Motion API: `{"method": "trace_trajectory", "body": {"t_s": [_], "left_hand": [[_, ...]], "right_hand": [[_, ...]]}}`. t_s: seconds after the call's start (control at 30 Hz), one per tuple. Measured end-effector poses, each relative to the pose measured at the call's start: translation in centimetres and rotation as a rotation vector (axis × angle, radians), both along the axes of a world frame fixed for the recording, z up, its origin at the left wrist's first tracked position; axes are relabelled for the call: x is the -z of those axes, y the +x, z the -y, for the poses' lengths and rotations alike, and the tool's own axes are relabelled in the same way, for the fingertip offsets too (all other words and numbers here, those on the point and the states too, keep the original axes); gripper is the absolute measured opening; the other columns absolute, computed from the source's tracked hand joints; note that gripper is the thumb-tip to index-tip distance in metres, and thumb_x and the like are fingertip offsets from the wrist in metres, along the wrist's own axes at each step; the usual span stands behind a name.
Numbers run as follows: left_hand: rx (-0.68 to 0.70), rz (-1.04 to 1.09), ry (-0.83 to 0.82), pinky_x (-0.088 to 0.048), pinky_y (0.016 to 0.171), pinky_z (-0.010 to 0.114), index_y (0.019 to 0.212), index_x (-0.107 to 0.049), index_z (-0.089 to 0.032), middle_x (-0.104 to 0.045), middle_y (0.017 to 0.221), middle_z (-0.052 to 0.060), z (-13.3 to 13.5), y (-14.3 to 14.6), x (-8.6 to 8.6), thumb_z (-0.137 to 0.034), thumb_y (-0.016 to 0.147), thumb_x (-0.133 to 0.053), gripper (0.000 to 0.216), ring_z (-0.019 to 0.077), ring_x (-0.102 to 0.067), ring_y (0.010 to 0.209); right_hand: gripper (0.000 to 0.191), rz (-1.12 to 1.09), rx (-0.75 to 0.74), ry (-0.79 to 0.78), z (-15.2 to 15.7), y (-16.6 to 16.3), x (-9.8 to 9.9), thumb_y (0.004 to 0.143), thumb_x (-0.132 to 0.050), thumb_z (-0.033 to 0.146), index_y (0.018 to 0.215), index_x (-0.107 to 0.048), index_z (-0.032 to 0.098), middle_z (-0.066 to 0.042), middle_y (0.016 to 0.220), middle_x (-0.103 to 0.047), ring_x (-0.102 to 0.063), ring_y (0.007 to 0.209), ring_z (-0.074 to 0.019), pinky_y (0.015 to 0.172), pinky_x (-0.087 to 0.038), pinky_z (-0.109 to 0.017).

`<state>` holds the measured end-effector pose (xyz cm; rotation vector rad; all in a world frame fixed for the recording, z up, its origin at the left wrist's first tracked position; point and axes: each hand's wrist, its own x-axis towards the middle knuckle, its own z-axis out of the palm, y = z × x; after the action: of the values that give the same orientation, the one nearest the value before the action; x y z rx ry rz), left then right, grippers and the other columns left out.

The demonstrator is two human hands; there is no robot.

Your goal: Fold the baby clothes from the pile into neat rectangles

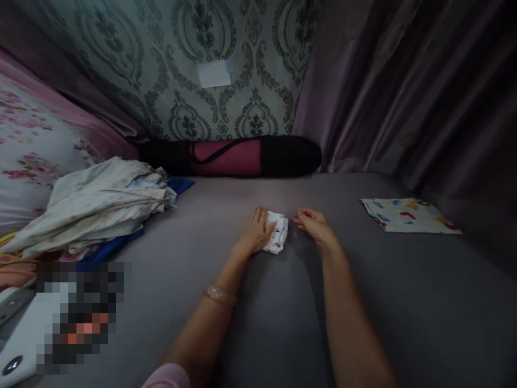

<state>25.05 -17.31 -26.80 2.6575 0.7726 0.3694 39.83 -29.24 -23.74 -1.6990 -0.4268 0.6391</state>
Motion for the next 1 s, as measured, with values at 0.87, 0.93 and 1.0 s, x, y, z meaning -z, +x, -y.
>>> {"method": "trace_trajectory", "body": {"t_s": [0.87,0.93,1.0], "left_hand": [[-0.187,0.556,-1.526,-0.058,0.076,0.037,0.099,-0.065,-0.011,-0.074,0.087,0.012,0.8,-1.5,-5.7,-0.013,0.066,-0.074,0.034,0.0266,-0.071,0.083],[-0.274,0.693,-1.538,-0.058,0.08,0.037,0.102,-0.064,-0.011,-0.074,0.091,0.012,0.8,-1.4,-6.3,-0.01,0.069,-0.07,0.033,0.0271,-0.071,0.088],[-0.358,0.83,-1.545,-0.058,0.081,0.038,0.106,-0.062,-0.012,-0.073,0.094,0.011,0.7,-1.1,-6.5,-0.006,0.072,-0.065,0.035,0.0269,-0.07,0.091]], "right_hand": [[0.028,0.13,-0.239,-0.166,-1.3,-2.8,1.0,0.074,-0.07,0.045,0.076,-0.067,0.017,-0.004,0.074,-0.069,-0.064,0.068,-0.016,0.06,-0.048,-0.024],[0.028,-0.005,-0.184,-0.028,-1.2,-3.0,0.3,0.077,-0.068,0.045,0.084,-0.068,0.017,-0.004,0.083,-0.071,-0.065,0.076,-0.0163,0.066,-0.05,-0.024],[0.031,-0.243,-0.197,0.08,-1.0,-3.2,-0.1,0.08,-0.064,0.047,0.089,-0.067,0.018,-0.005,0.088,-0.072,-0.066,0.08,-0.0177,0.069,-0.053,-0.028]]}}
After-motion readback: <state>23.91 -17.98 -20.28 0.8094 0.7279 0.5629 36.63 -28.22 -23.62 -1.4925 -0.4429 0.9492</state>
